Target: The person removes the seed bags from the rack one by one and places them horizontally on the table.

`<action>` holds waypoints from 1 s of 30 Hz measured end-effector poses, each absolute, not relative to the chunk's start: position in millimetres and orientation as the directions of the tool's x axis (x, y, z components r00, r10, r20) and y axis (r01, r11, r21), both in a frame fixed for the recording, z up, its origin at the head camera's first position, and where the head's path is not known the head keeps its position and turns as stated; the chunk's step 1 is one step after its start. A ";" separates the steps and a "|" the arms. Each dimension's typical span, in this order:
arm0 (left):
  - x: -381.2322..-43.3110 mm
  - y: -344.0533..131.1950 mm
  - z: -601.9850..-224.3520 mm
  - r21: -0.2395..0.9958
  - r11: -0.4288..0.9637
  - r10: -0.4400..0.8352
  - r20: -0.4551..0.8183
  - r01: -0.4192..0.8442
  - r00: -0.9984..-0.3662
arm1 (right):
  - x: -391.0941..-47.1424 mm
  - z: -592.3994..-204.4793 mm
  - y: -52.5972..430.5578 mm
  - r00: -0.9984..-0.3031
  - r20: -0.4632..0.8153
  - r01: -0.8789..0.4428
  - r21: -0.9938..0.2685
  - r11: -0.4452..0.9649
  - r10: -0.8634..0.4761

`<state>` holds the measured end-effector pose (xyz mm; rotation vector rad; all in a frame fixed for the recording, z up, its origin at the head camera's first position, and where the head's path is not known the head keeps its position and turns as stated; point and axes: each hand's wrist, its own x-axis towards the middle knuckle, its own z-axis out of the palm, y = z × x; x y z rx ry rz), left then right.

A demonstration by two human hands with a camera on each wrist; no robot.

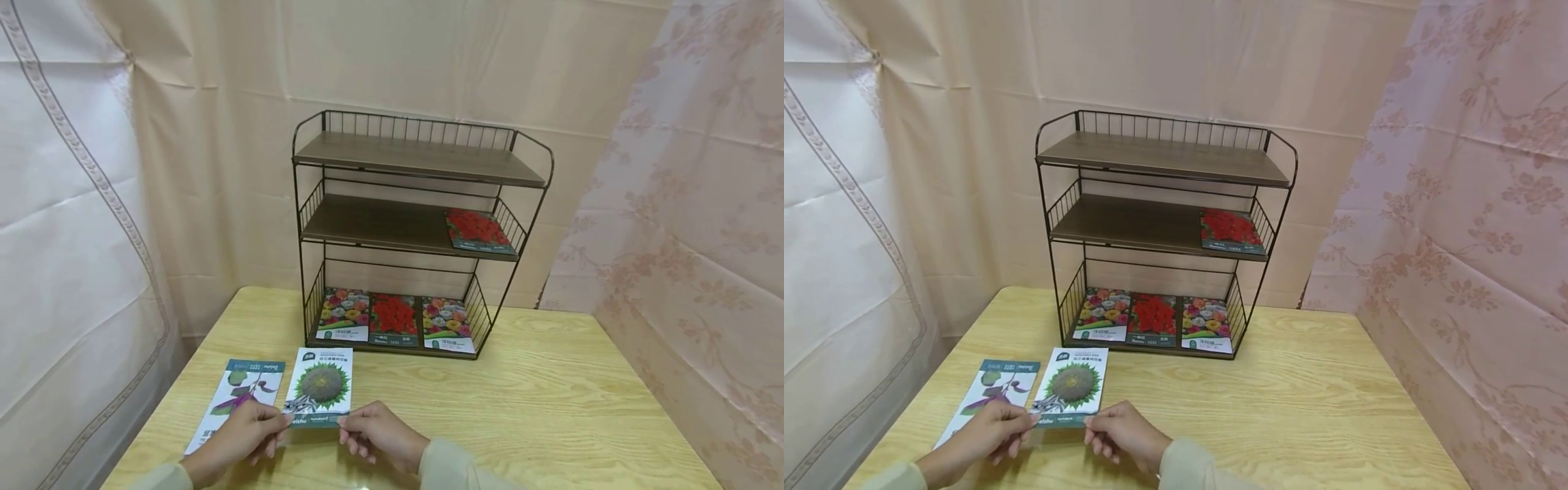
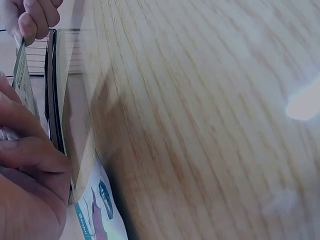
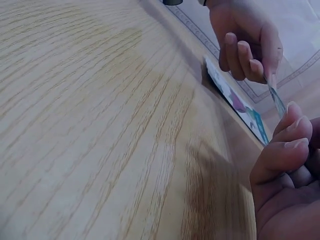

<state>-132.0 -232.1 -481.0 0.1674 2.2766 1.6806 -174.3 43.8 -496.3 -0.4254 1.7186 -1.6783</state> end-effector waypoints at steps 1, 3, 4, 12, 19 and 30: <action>-131.9 -232.2 -481.1 0.946 0.311 0.268 -0.175 -0.087 -0.947 | -174.5 -496.6 43.1 -0.710 -0.246 0.233 -0.966 0.110 -0.660; -131.9 -232.5 -480.9 0.944 0.319 0.261 -0.179 -0.090 -0.949 | -174.7 -496.9 41.8 -0.710 -0.249 0.240 -0.965 0.105 -0.658; -131.7 -232.8 -480.8 0.943 0.322 0.259 -0.178 -0.089 -0.949 | -174.7 -497.1 41.2 -0.712 -0.247 0.240 -0.965 0.102 -0.657; -131.6 -234.8 -484.3 0.939 0.334 0.255 -0.179 -0.087 -0.950 | -174.0 -498.9 37.4 -0.716 -0.264 0.259 -0.960 0.104 -0.647; -131.6 -236.9 -487.0 0.932 0.348 0.249 -0.199 -0.104 -0.948 | -173.5 -500.2 34.4 -0.712 -0.284 0.277 -0.954 0.115 -0.642; -128.8 -241.2 -491.4 0.920 0.382 0.254 -0.198 -0.090 -0.947 | -171.3 -501.8 27.4 -0.697 -0.316 0.309 -0.942 0.129 -0.643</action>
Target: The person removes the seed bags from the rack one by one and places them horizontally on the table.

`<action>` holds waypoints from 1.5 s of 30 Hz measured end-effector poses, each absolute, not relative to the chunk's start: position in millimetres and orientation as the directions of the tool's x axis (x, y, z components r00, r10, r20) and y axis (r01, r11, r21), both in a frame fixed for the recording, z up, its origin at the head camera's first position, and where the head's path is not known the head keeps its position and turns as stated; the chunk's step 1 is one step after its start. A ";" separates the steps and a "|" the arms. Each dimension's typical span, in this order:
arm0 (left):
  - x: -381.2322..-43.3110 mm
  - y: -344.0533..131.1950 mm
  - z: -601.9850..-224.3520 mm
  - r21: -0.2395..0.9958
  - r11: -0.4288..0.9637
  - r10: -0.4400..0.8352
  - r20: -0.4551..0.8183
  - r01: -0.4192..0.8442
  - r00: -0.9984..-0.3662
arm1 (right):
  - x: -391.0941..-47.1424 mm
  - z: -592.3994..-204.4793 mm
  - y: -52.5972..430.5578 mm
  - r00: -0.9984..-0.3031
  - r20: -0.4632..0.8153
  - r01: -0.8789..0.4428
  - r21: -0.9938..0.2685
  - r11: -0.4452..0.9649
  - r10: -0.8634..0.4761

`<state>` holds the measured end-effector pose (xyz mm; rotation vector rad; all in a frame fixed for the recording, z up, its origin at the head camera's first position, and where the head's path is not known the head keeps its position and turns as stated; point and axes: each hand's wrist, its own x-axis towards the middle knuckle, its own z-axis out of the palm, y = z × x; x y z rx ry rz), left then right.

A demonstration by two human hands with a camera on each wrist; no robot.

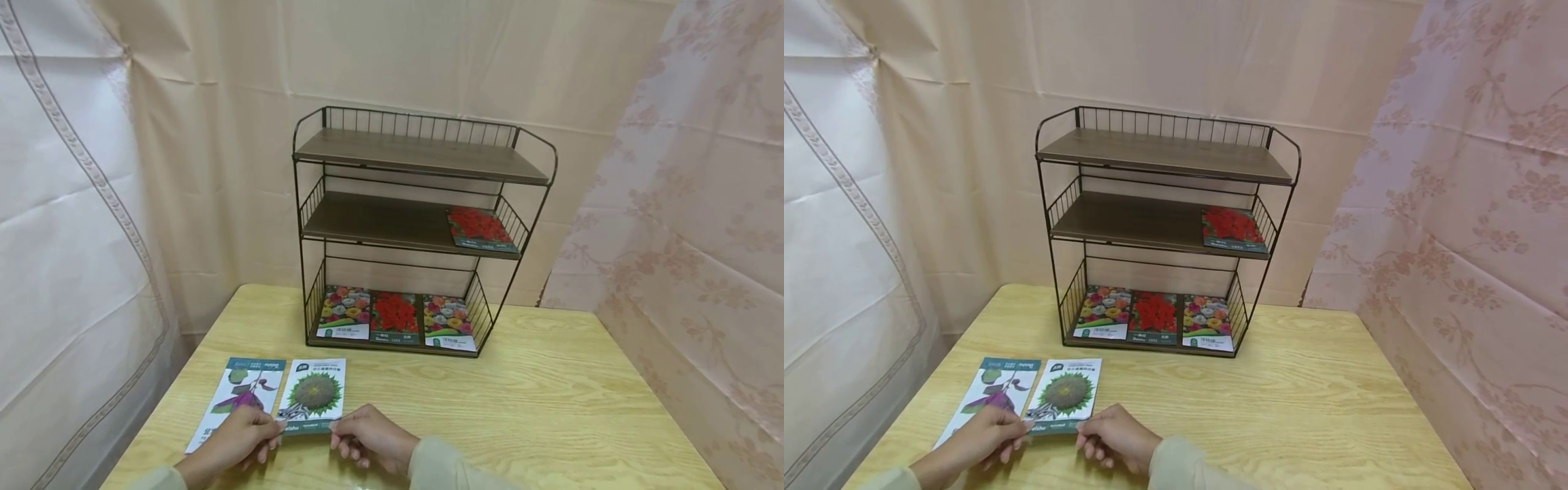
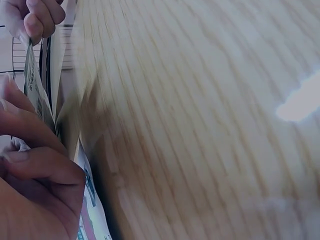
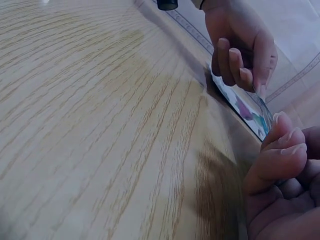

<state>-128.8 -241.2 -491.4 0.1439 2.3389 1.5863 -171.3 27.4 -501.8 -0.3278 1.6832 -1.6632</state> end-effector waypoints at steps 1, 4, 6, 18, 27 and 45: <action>-128.8 -241.5 -491.7 0.918 0.388 0.252 -0.194 -0.085 -0.948 | -171.2 -501.9 26.7 -0.695 -0.320 0.312 -0.941 0.131 -0.644; -129.0 -242.5 -492.7 0.914 0.397 0.244 -0.196 -0.087 -0.950 | -171.0 -501.8 24.9 -0.687 -0.334 0.323 -0.936 0.140 -0.646; -128.8 -243.1 -493.1 0.910 0.405 0.238 -0.199 -0.090 -0.951 | -170.7 -501.8 24.0 -0.685 -0.339 0.326 -0.934 0.145 -0.645; -124.6 -249.6 -497.7 0.866 0.489 0.189 -0.221 -0.104 -0.957 | -167.9 -500.5 13.1 -0.679 -0.407 0.368 -0.909 0.196 -0.611; -119.3 -252.8 -500.2 0.880 0.462 0.228 -0.236 -0.109 -0.945 | -162.5 -504.4 8.8 -0.669 -0.469 0.410 -0.880 0.241 -0.577; -113.4 -256.5 -500.8 0.835 0.507 0.109 -0.307 -0.213 -0.945 | -161.8 -498.7 12.7 -0.600 -0.539 0.470 -0.835 0.286 -0.591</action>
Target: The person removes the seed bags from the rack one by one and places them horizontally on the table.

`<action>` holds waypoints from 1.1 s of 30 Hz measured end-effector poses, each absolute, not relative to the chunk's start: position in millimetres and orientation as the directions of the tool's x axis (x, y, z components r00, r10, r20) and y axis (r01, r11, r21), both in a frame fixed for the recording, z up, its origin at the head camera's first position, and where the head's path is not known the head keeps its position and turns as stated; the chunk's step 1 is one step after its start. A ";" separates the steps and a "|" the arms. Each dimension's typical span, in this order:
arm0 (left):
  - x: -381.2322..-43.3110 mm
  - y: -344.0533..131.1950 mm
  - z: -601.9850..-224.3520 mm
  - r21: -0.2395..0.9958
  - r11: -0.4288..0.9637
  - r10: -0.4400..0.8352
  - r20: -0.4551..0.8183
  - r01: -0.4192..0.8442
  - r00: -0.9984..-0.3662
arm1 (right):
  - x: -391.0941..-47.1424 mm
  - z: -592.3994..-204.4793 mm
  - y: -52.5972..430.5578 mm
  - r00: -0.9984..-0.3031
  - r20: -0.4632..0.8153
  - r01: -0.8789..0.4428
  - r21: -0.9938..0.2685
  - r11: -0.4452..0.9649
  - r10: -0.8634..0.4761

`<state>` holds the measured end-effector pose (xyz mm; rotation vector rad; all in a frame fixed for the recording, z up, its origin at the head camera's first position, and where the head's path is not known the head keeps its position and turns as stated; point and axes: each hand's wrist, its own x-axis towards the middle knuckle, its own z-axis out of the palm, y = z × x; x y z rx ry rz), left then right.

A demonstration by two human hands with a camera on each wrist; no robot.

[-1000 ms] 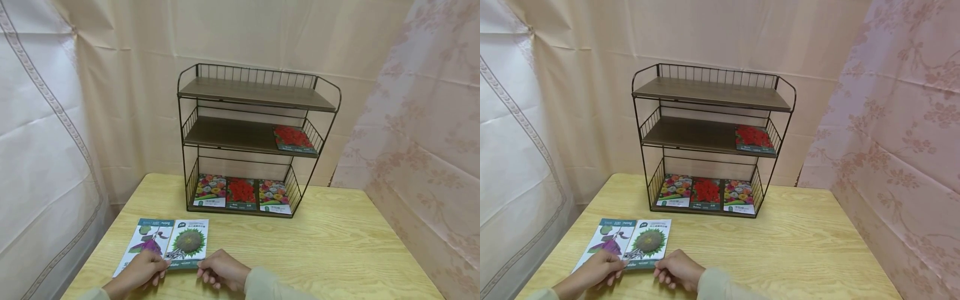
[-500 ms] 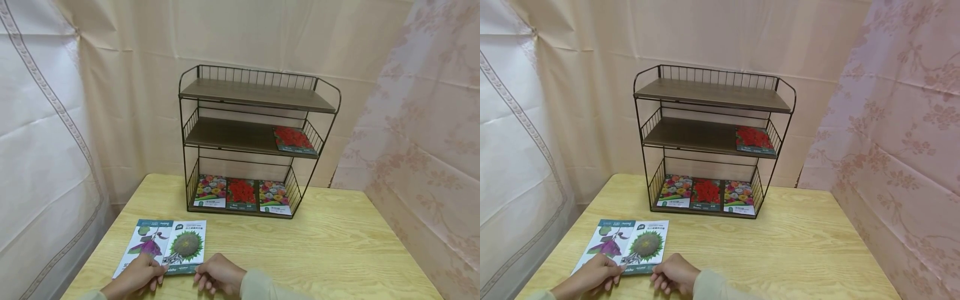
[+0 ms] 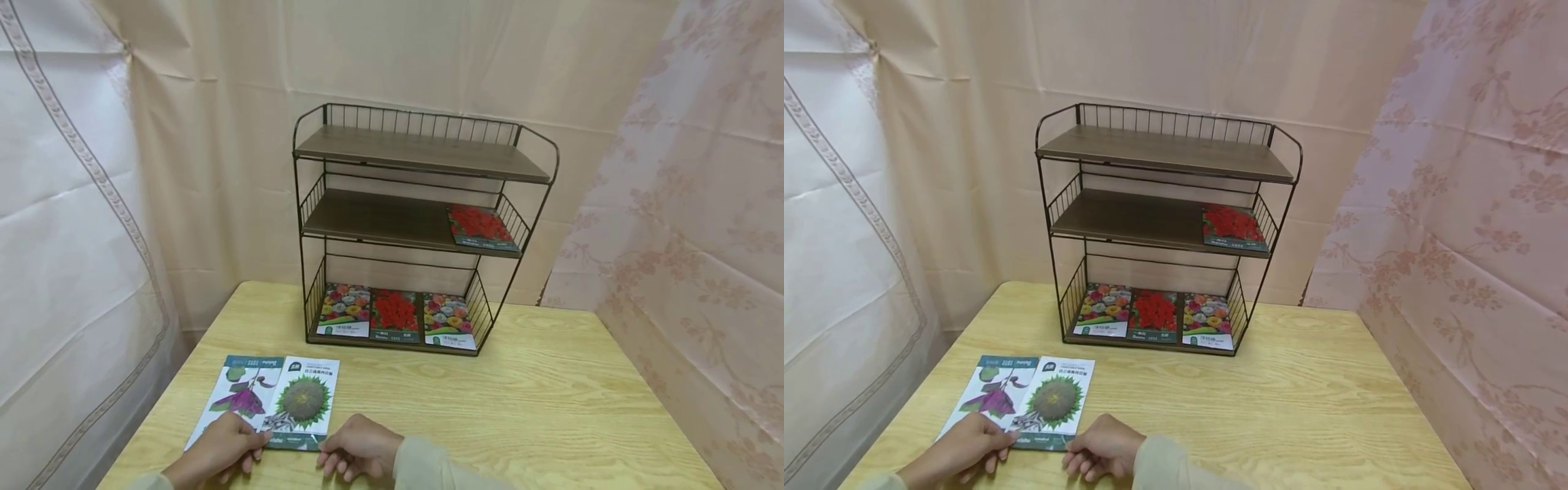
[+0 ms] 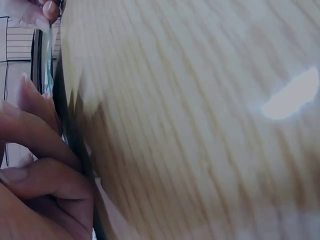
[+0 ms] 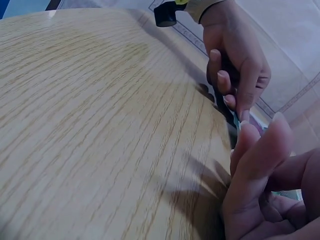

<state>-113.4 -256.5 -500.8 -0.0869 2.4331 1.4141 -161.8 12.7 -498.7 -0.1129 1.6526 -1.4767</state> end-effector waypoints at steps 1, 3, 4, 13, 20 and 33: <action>-113.2 -257.0 -500.2 0.833 0.509 0.105 -0.312 -0.219 -0.944 | -161.8 -498.9 13.2 -0.602 -0.536 0.465 -0.838 0.286 -0.593; -111.9 -257.9 -498.8 0.825 0.515 0.091 -0.323 -0.233 -0.942 | -161.9 -499.4 13.9 -0.607 -0.527 0.455 -0.844 0.283 -0.595; -111.6 -258.1 -497.9 0.820 0.520 0.085 -0.327 -0.238 -0.941 | -162.4 -499.5 14.4 -0.607 -0.526 0.455 -0.844 0.282 -0.595; -110.7 -260.3 -496.5 0.772 0.589 0.051 -0.328 -0.237 -0.943 | -167.4 -501.1 20.9 -0.590 -0.521 0.454 -0.846 0.280 -0.616; -115.9 -259.9 -492.2 0.750 0.625 0.005 -0.281 -0.217 -0.960 | -171.9 -500.2 29.4 -0.619 -0.478 0.436 -0.869 0.233 -0.623; -140.3 -234.0 -467.6 0.774 0.610 0.008 -0.219 -0.169 -0.976 | -192.2 -480.6 53.0 -0.691 -0.361 0.328 -0.929 0.174 -0.627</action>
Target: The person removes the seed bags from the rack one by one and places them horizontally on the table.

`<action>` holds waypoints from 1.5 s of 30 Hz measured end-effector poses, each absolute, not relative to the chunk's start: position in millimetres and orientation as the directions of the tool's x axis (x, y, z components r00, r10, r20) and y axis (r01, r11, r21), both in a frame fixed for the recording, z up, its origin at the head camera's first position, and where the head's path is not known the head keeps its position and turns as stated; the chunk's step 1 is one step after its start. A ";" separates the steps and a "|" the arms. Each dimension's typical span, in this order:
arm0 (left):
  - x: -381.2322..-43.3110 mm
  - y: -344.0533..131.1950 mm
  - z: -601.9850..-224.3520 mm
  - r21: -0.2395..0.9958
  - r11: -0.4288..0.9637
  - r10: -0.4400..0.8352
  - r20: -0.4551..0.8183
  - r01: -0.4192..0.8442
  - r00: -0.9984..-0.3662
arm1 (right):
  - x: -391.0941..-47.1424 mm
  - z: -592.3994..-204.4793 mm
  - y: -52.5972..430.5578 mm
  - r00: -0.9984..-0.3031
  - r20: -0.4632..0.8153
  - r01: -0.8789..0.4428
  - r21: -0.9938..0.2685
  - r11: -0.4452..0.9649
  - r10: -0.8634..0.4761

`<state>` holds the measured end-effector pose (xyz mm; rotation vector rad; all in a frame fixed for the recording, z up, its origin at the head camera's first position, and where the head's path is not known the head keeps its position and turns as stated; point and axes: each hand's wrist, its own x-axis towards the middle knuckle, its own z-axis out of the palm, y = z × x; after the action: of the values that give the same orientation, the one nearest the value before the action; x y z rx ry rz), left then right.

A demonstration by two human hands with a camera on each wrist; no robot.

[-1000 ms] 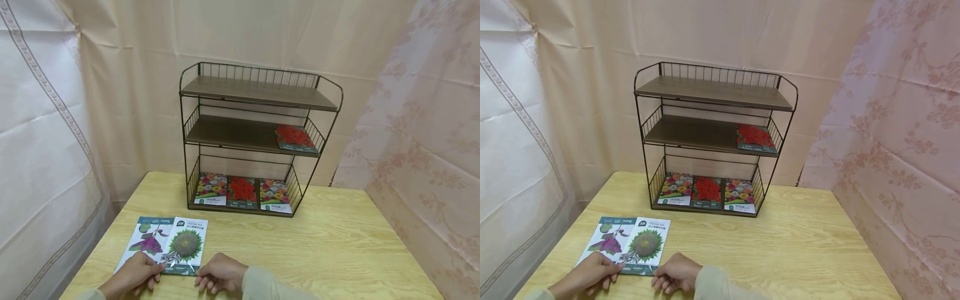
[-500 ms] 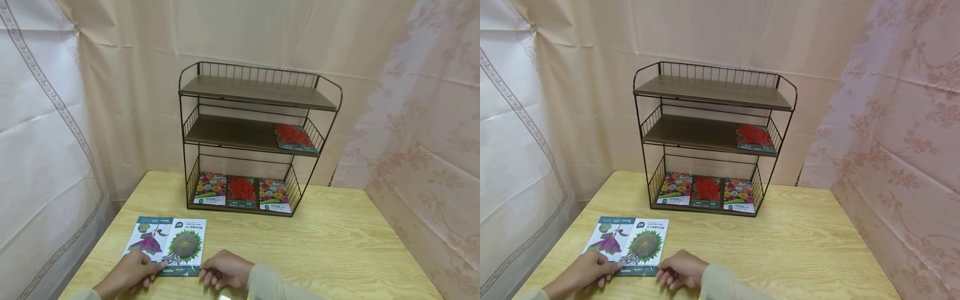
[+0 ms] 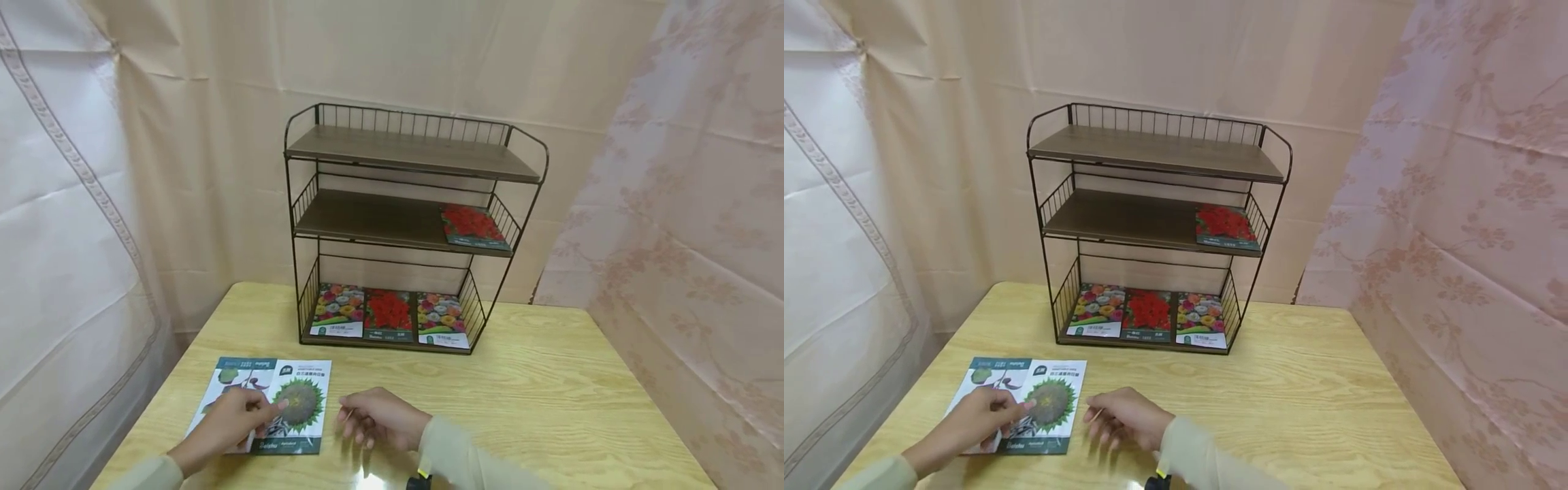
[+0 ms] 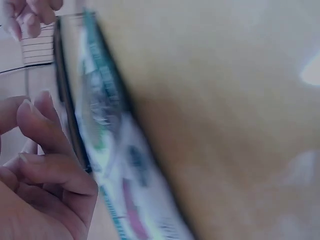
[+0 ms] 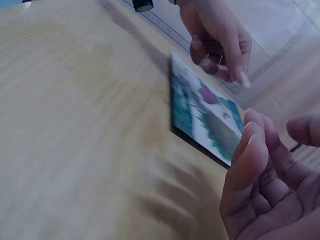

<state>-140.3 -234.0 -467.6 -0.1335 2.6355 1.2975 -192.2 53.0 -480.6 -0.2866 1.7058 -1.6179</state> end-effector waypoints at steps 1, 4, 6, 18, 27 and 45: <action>-143.0 -232.7 -464.6 0.777 0.604 -0.001 -0.221 -0.177 -0.975 | -194.9 -478.2 55.5 -0.699 -0.355 0.317 -0.932 0.175 -0.621; -151.8 -230.0 -456.6 0.781 0.594 -0.031 -0.219 -0.194 -0.975 | -203.2 -470.8 62.7 -0.721 -0.340 0.296 -0.939 0.176 -0.603; -157.2 -227.8 -453.6 0.789 0.579 -0.044 -0.222 -0.206 -0.974 | -208.6 -466.1 67.1 -0.732 -0.333 0.281 -0.942 0.181 -0.594; -183.6 -192.0 -449.5 0.902 0.409 -0.013 -0.142 -0.135 -0.990 | -231.9 -450.5 89.7 -0.788 -0.256 0.205 -0.967 0.154 -0.560; -196.3 -168.5 -437.5 0.912 0.408 0.057 -0.085 -0.054 -0.995 | -242.4 -437.2 105.0 -0.798 -0.229 0.174 -0.973 0.151 -0.558; -227.2 -134.5 -408.9 0.931 0.344 0.185 0.061 0.123 -0.981 | -261.3 -411.7 140.2 -0.855 -0.159 0.141 -0.987 0.073 -0.494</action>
<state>-227.2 -134.5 -408.9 0.2904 2.5292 1.7445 -261.3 140.2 -411.7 -0.3483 1.8991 -1.8331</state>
